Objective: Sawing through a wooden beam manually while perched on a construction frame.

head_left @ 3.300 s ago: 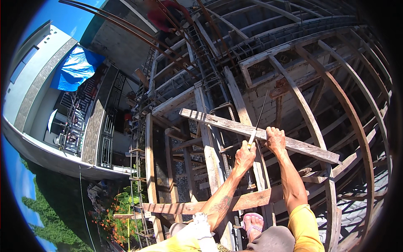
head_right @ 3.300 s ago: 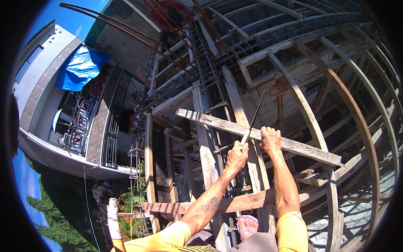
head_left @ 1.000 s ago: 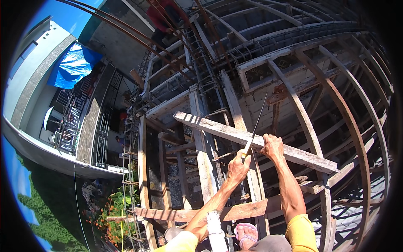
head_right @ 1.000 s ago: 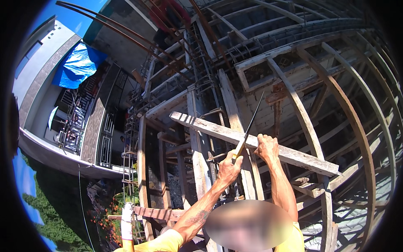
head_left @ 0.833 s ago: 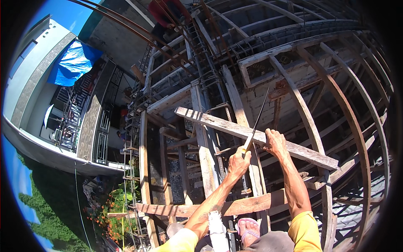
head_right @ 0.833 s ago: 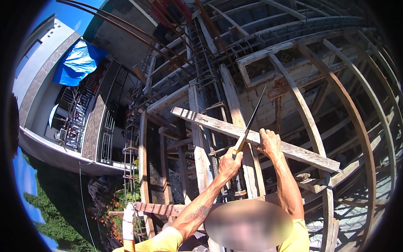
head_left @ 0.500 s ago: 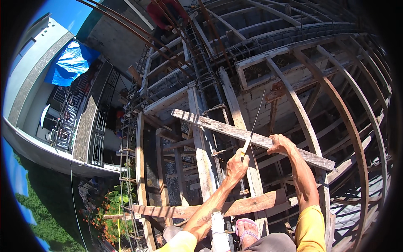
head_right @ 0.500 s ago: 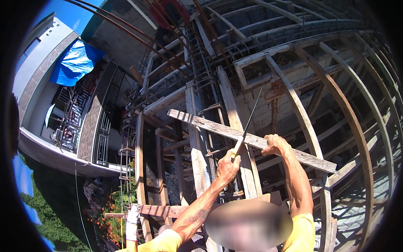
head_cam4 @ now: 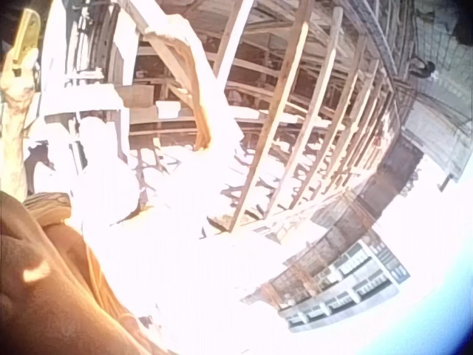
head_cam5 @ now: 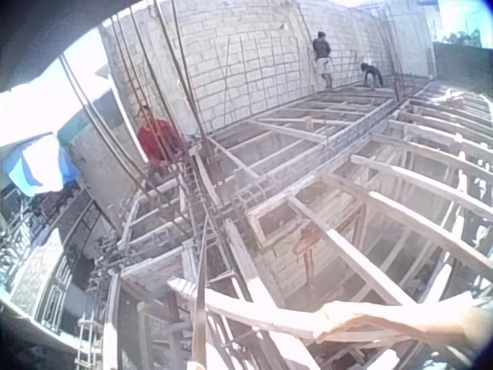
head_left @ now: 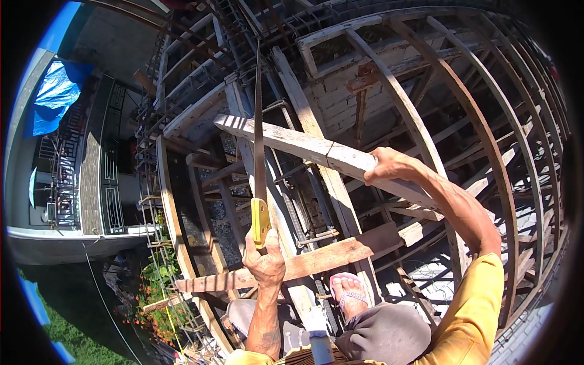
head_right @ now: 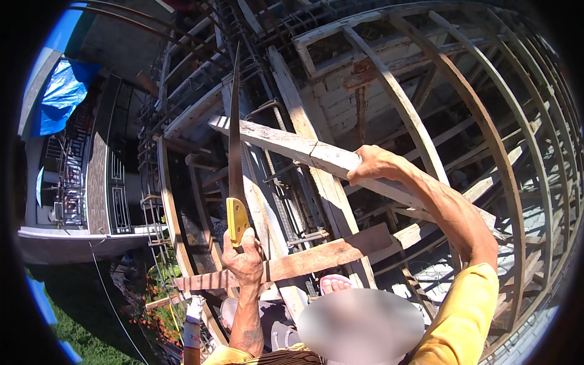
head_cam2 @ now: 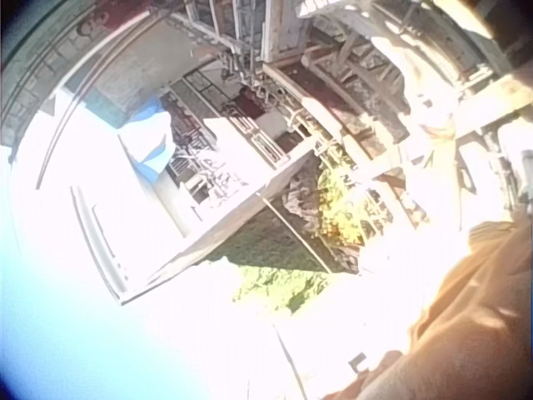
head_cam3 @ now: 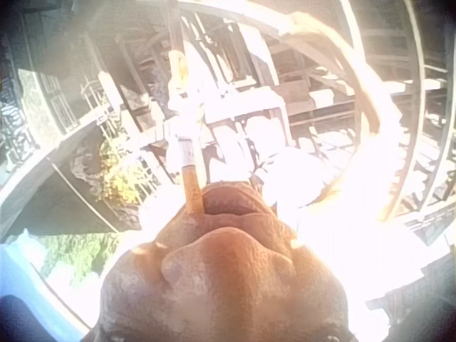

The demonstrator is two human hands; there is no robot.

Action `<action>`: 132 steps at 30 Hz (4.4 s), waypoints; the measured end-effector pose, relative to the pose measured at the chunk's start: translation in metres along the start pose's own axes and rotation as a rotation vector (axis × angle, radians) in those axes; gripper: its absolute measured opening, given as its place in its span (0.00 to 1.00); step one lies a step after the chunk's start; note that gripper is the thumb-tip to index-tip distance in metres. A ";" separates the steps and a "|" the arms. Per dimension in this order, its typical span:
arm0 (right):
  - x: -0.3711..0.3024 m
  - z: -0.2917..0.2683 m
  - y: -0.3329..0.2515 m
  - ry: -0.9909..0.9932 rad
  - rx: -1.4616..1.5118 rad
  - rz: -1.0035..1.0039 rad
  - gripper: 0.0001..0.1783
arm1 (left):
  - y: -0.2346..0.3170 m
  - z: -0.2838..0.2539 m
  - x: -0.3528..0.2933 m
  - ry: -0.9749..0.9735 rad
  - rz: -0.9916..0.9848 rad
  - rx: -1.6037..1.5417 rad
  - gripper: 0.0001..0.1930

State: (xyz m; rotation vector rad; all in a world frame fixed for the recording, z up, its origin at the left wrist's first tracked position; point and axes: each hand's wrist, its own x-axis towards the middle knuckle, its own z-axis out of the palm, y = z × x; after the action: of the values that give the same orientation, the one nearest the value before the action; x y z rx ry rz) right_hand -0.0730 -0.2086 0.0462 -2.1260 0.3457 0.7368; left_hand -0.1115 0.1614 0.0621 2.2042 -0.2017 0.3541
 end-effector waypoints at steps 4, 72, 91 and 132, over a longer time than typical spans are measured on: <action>-0.049 0.015 0.011 -0.078 0.231 0.050 0.42 | -0.019 -0.059 -0.044 -0.017 -0.333 -0.058 0.11; -0.145 -0.044 0.209 0.603 0.483 0.286 0.18 | -0.010 -0.083 -0.066 -0.146 -0.478 -0.229 0.11; -0.238 -0.195 0.091 1.215 0.138 0.054 0.37 | 0.029 -0.045 -0.042 -0.241 -0.416 -0.296 0.09; -0.057 -0.012 0.030 0.473 -0.048 -0.079 0.47 | 0.045 -0.063 -0.062 -0.271 -0.351 -0.263 0.11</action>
State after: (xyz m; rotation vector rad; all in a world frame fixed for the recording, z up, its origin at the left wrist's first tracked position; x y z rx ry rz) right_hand -0.1280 -0.2368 0.0684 -2.3324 0.4933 0.1896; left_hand -0.1940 0.1851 0.1127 1.9715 -0.0039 -0.1592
